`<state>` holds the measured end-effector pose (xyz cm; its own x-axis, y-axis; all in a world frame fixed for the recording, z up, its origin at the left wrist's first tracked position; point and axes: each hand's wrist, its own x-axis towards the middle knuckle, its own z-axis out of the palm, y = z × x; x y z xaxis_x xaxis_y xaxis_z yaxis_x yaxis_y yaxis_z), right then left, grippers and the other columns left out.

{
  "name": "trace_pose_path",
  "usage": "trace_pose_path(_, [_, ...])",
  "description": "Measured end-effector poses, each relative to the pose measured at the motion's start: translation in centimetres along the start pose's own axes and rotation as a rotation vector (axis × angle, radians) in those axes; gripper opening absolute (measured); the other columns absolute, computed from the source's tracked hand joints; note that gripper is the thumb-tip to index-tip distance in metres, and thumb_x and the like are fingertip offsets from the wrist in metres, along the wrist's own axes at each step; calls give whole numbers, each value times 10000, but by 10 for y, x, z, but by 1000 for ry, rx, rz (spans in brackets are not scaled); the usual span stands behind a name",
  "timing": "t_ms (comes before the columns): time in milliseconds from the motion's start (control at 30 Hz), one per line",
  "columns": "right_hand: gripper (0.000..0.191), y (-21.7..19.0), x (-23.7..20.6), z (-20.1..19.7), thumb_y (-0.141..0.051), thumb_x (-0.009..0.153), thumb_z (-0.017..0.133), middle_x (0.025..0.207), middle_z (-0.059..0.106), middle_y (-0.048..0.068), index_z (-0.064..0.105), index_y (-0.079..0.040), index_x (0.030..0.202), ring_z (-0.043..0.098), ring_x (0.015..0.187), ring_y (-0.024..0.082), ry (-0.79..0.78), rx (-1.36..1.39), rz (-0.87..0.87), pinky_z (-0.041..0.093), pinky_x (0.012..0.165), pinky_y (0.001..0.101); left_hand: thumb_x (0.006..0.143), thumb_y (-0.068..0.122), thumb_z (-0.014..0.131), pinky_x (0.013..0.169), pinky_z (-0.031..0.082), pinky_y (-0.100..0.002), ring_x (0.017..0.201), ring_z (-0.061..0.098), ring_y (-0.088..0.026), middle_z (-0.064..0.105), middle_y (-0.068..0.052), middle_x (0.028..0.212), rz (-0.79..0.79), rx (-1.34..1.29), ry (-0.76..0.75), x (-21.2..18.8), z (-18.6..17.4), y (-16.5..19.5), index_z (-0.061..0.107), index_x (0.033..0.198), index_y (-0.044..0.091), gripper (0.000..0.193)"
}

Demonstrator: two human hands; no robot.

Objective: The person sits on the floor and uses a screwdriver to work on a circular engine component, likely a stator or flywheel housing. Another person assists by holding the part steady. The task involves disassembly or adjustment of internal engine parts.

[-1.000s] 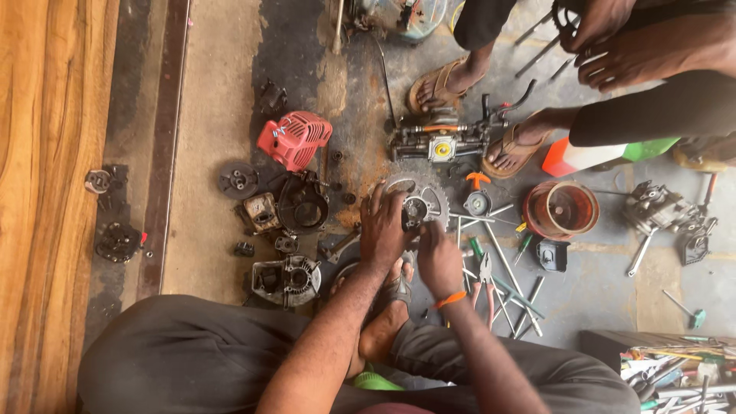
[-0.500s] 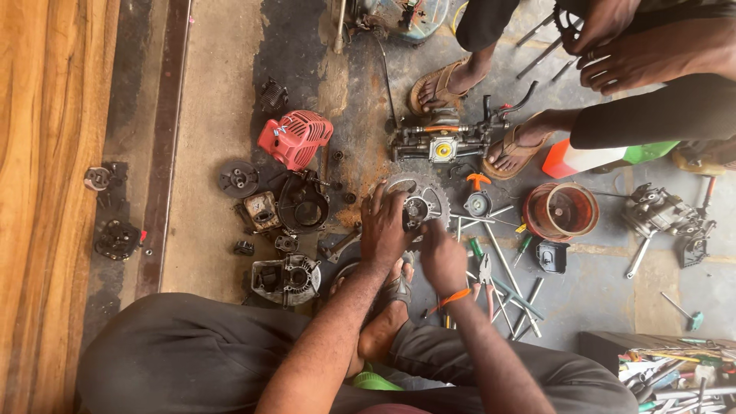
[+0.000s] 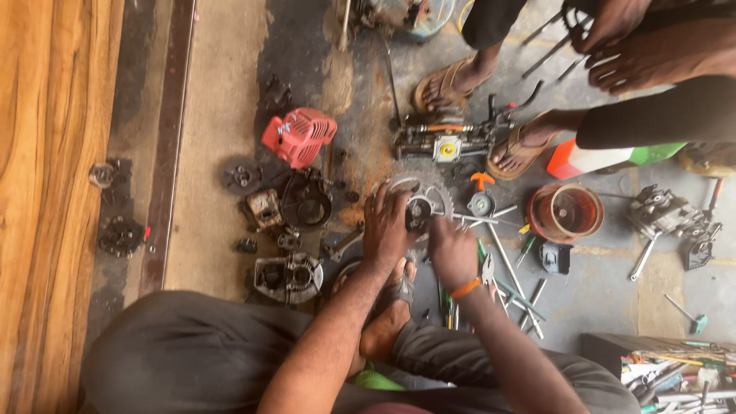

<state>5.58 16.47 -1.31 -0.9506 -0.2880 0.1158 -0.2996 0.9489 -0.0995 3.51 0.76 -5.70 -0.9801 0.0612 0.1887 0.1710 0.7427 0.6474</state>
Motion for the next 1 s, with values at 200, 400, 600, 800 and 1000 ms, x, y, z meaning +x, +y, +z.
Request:
trace_pose_path(200, [70, 2, 0, -5, -84, 952, 586, 843, 674, 101, 551, -102, 1010, 685, 740, 335, 132, 20, -8, 516, 749, 474, 638, 442, 942, 1183, 257, -608, 1483, 342, -361, 592, -160, 1381, -11, 22, -22, 1, -1, 0, 484, 1323, 94, 894])
trace_pose_path(400, [146, -2, 1, -9, -111, 890, 606, 876, 699, 128, 567, -78, 1027, 677, 612, 304, 45, -108, -27, 507, 659, 465, 692, 569, 895, 1181, 252, -623, 1467, 359, -364, 613, -140, 1338, 10, 12, 17, 2, 3, -1, 488, 1332, 104, 890])
trace_pose_path(600, [205, -5, 2, -15, -79, 852, 579, 812, 658, 92, 550, -118, 1051, 702, 726, 317, 179, -13, -138, 526, 747, 459, 705, 585, 870, 1192, 275, -590, 1482, 363, -364, 607, -148, 1380, 22, 2, 51, 1, 5, -4, 496, 1350, 103, 888])
trace_pose_path(800, [148, 2, 1, -13, -92, 895, 591, 801, 672, 110, 562, -84, 1040, 675, 617, 319, -66, -53, -102, 503, 676, 483, 691, 574, 879, 1195, 262, -595, 1466, 375, -371, 625, -159, 1341, 40, 17, 58, 1, 6, -4, 501, 1344, 81, 901])
trace_pose_path(1000, [72, -1, 3, -16, -72, 946, 572, 815, 675, 104, 561, -86, 1016, 678, 682, 326, 4, 25, -15, 502, 684, 462, 691, 528, 895, 1215, 282, -567, 1503, 384, -358, 640, -129, 1370, 37, 9, 81, -2, 4, -4, 519, 1352, 103, 871])
